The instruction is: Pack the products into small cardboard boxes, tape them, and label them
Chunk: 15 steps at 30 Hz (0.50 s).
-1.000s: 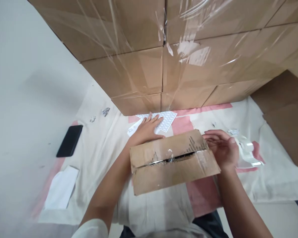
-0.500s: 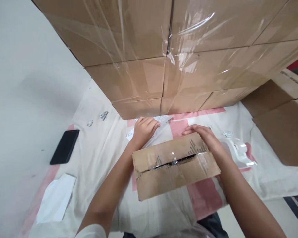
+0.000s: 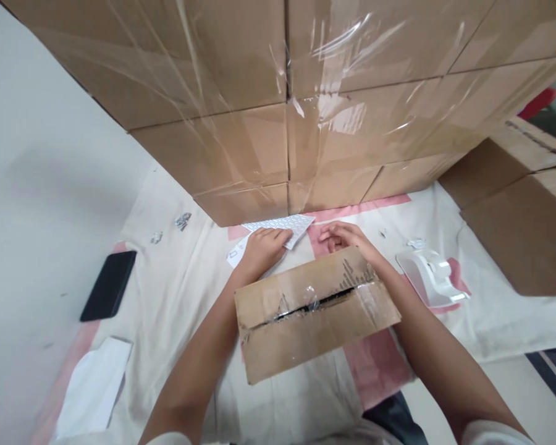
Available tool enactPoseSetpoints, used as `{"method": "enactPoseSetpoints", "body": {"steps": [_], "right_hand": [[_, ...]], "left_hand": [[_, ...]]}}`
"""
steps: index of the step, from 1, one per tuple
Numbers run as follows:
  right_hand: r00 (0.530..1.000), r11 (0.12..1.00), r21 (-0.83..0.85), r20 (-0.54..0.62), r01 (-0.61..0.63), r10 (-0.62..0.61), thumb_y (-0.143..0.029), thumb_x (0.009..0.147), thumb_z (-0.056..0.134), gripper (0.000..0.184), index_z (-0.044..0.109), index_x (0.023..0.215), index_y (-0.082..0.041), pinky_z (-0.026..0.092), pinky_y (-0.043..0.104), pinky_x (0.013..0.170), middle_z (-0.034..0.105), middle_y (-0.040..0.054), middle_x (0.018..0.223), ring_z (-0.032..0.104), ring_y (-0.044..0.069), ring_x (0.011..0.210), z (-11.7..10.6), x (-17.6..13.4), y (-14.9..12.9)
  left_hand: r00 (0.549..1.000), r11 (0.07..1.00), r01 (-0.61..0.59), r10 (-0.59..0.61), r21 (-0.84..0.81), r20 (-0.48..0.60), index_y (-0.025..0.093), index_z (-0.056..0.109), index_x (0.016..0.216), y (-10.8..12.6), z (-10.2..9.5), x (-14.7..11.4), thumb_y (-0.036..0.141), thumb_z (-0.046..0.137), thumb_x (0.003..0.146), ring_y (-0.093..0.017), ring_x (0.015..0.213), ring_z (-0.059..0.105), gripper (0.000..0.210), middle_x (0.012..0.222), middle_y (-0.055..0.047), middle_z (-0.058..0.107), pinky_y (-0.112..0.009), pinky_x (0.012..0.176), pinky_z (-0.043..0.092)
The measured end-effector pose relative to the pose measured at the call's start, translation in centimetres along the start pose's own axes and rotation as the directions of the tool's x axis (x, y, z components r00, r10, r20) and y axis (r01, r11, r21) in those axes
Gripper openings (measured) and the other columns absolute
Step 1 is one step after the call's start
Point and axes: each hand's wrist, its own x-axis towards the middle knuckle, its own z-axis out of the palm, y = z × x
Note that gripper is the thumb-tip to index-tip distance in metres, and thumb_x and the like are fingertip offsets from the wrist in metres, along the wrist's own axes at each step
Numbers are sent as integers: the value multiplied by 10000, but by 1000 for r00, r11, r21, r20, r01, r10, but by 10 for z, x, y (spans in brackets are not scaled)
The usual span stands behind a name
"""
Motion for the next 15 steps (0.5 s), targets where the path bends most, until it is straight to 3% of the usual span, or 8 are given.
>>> {"method": "enactPoseSetpoints", "body": {"steps": [3, 7, 10, 13, 15], "right_hand": [[1000, 1000, -17, 16, 11, -10, -498, 736, 765, 367, 678, 886, -175, 419, 244, 478, 776, 76, 895, 550, 118, 523, 1, -2, -1], [998, 999, -30, 49, 31, -29, -562, 807, 731, 419, 693, 933, -164, 443, 256, 517, 775, 100, 949, 568, 127, 562, 1, -7, -4], [990, 990, -61, 61, 131, -127, -604, 871, 687, 507, 696, 1144, -177, 496, 281, 590, 757, 112, 1107, 619, 151, 652, 0, -14, -8], [917, 890, -241, 3, 387, -398, -577, 851, 758, 598, 630, 1336, -251, 567, 368, 832, 684, 101, 1314, 681, 220, 942, 0, -19, -10], [837, 770, -383, 16, 511, -548, -559, 846, 783, 504, 694, 1241, -259, 534, 423, 985, 701, 82, 1269, 659, 257, 1088, -1, -22, -12]], "left_hand": [[996, 999, 47, -48, -17, -79, 248, 766, 1101, 0, -7, -1, 194, 504, 962, -257, 979, 762, 302, 1059, -86, 818, -389, 902, 551], [976, 995, 41, -61, -96, -208, 245, 791, 1067, 14, -29, -6, 262, 433, 1024, -237, 968, 768, 361, 1047, -80, 822, -363, 887, 561], [961, 982, -7, -46, -191, -272, 249, 797, 1076, 32, -51, -11, 373, 429, 1061, -207, 917, 760, 389, 989, -53, 821, -332, 903, 553], [960, 890, 1, -129, -457, -248, 233, 802, 991, 46, -67, -13, 485, 485, 1035, -209, 841, 727, 407, 895, -31, 796, -320, 827, 551], [960, 799, 53, -205, -599, -189, 211, 791, 927, 48, -70, -11, 525, 483, 1018, -222, 831, 707, 448, 858, -30, 773, -326, 789, 545]]}}
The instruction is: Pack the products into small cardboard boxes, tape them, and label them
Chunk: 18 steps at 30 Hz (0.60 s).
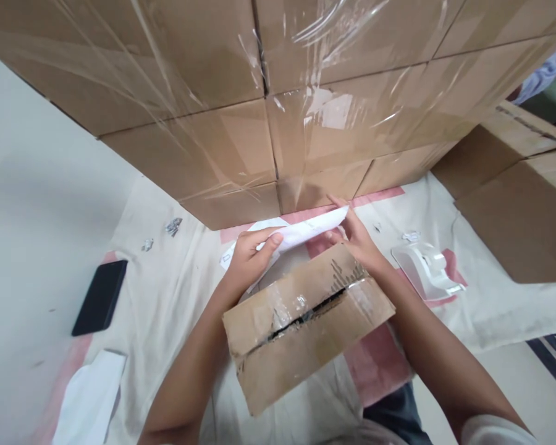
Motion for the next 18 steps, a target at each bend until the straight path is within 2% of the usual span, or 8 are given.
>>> {"method": "enactPoseSetpoints", "body": {"steps": [2, 4, 6, 7, 9, 11, 13, 18], "right_hand": [[995, 989, -113, -17, 95, -98, -547, 910, 725, 332, 758, 1030, -239, 543, 410, 948, 750, 59, 1046, 679, 254, 995, -1, -2, -3], [985, 972, -192, -77, 137, -154, -503, 975, 651, 320, 752, 864, -220, 554, 366, 789, 723, 41, 821, 669, 222, 789, -2, -3, -4], [943, 927, -298, -169, 228, -286, -413, 1006, 612, 288, 748, 848, -213, 535, 345, 706, 712, 51, 784, 652, 209, 724, -2, -4, -6], [901, 882, -366, -197, 298, -386, -357, 1012, 601, 246, 757, 887, -213, 533, 342, 705, 732, 69, 842, 666, 213, 759, -1, -4, -6], [801, 743, -516, -165, 427, -575, -249, 1016, 580, 194, 773, 1018, -226, 538, 328, 722, 763, 103, 1027, 694, 213, 860, -2, -5, -7], [746, 610, -623, -63, 489, -663, -184, 1020, 574, 239, 763, 1150, -249, 538, 308, 728, 754, 111, 1170, 700, 196, 896, -3, -7, -9], [744, 532, -676, 36, 510, -667, -167, 1035, 566, 289, 739, 1246, -262, 536, 300, 750, 742, 112, 1230, 701, 184, 909, -4, -9, -13], [742, 435, -716, 172, 546, -648, -165, 1080, 495, 334, 693, 1333, -257, 502, 329, 796, 718, 121, 1297, 689, 190, 988, -8, -11, -29]], "left_hand": [[998, 997, 62, -63, -45, -7, 207, 776, 962, -3, 2, 4, 515, 459, 1022, -225, 876, 701, 446, 902, -34, 765, -330, 817, 543], [991, 991, 101, -108, -90, -84, 212, 741, 1098, -7, 5, 8, 471, 526, 996, -216, 964, 687, 352, 1028, -48, 750, -318, 852, 532], [966, 971, 149, -184, -187, -183, 216, 685, 1191, -10, 5, 11, 437, 646, 926, -194, 964, 666, 348, 1064, -55, 716, -288, 824, 517], [955, 951, 184, -233, -250, -185, 210, 674, 1186, -10, 3, 12, 443, 681, 901, -180, 908, 658, 369, 1019, -51, 704, -271, 776, 505], [946, 884, 287, -321, -368, -32, 189, 686, 1125, -7, -3, 13, 524, 664, 915, -162, 800, 645, 396, 918, -45, 694, -257, 705, 482], [917, 806, 397, -335, -439, 215, 172, 711, 1103, 0, -9, 13, 640, 589, 947, -172, 802, 670, 508, 926, -72, 722, -266, 713, 490], [885, 767, 443, -292, -465, 362, 170, 726, 1145, 7, -14, 12, 712, 561, 942, -204, 886, 706, 602, 1031, -110, 757, -283, 763, 507], [867, 784, 426, -212, -451, 451, 211, 717, 1261, 13, -10, 12, 740, 620, 901, -268, 1032, 734, 647, 1250, -143, 753, -340, 863, 519]]}}
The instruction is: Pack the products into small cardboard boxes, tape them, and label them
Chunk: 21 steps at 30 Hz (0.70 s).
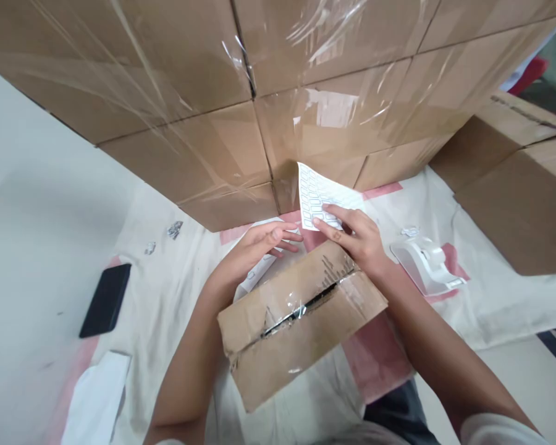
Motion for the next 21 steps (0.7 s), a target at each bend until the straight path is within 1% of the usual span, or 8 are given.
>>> {"method": "enactPoseSetpoints", "body": {"steps": [2, 5, 8, 11, 13, 15, 19, 21], "right_hand": [[1000, 999, 26, 19, 19, -20, -184, 1091, 479, 335, 678, 1352, -256, 477, 349, 789, 716, 127, 1299, 677, 199, 983, -3, 3, 0], [998, 995, 95, 55, 20, -25, -235, 1104, 463, 334, 662, 1370, -267, 456, 366, 784, 709, 122, 1315, 664, 203, 965, -3, 5, 2], [996, 984, 178, 83, 11, -26, -297, 1112, 452, 328, 659, 1367, -294, 461, 376, 800, 696, 107, 1345, 664, 205, 985, -1, 3, 6], [993, 971, 240, 114, -3, -25, -317, 1115, 445, 321, 664, 1349, -291, 470, 390, 826, 681, 118, 1370, 671, 220, 1065, 1, 1, 8], [991, 965, 263, 130, -10, -25, -302, 1112, 453, 309, 674, 1327, -274, 471, 396, 825, 681, 132, 1367, 675, 229, 1088, 2, 0, 9], [991, 959, 283, 135, -16, -23, -289, 1110, 458, 302, 683, 1310, -274, 479, 403, 836, 690, 132, 1351, 680, 231, 1100, 3, -1, 10], [993, 942, 334, 114, -30, -9, -299, 1104, 475, 291, 706, 1280, -284, 505, 423, 907, 700, 121, 1335, 672, 239, 1166, 3, -2, 10], [992, 935, 352, 122, -51, 8, -311, 1103, 479, 291, 714, 1273, -301, 510, 426, 916, 699, 109, 1341, 674, 234, 1165, 4, -3, 10]], "left_hand": [[1000, 1000, 3, -3, 3, 0, 211, 716, 1261, -2, 2, 3, 748, 654, 872, -278, 1025, 742, 666, 1249, -147, 756, -352, 858, 519], [997, 1000, 7, -4, 28, -74, 190, 736, 1195, -5, 6, 9, 725, 724, 826, -262, 954, 749, 650, 1157, -142, 785, -335, 814, 513], [992, 998, -2, 10, 64, -123, 170, 762, 1057, -5, 11, 13, 664, 778, 798, -233, 879, 740, 559, 1069, -119, 799, -315, 775, 516], [993, 997, -27, 35, 74, -115, 161, 754, 903, -5, 15, 15, 564, 807, 790, -211, 832, 730, 421, 983, -88, 797, -310, 779, 535], [993, 997, -49, 55, 64, -108, 162, 741, 847, -6, 16, 16, 489, 797, 797, -201, 798, 730, 335, 916, -69, 793, -306, 777, 547], [991, 996, -66, 73, 59, -110, 166, 736, 837, -8, 15, 17, 441, 775, 805, -199, 785, 735, 280, 876, -61, 791, -302, 772, 555], [991, 998, -57, 62, 39, -122, 169, 722, 820, -9, 15, 16, 446, 686, 873, -203, 777, 749, 284, 862, -71, 793, -303, 766, 557], [991, 997, -64, 68, 35, -115, 168, 722, 812, -8, 15, 15, 435, 683, 878, -203, 768, 749, 277, 840, -70, 788, -303, 760, 558]]}}
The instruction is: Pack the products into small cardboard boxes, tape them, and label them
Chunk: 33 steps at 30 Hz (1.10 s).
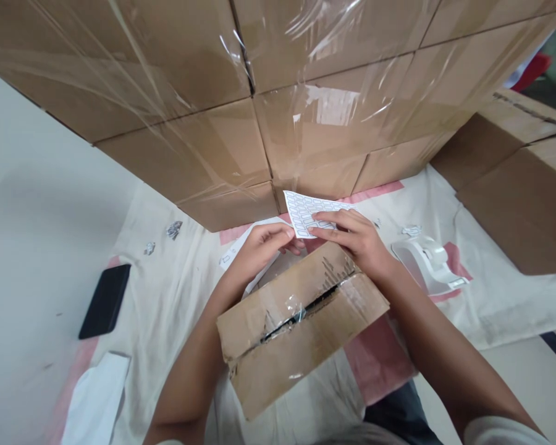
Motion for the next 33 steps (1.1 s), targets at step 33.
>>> {"method": "enactPoseSetpoints", "body": {"steps": [33], "right_hand": [[919, 870, 333, 284, -363, 275, -465, 953, 724, 355, 754, 1184, -196, 506, 262, 730, 746, 57, 1019, 622, 140, 745, 50, -16, 36]], "left_hand": [[996, 995, -85, 86, 48, -19, 196, 623, 665, -90, 25, 29, 655, 705, 784, -173, 593, 601, 481, 612, -17, 667, -285, 615, 482]]}}
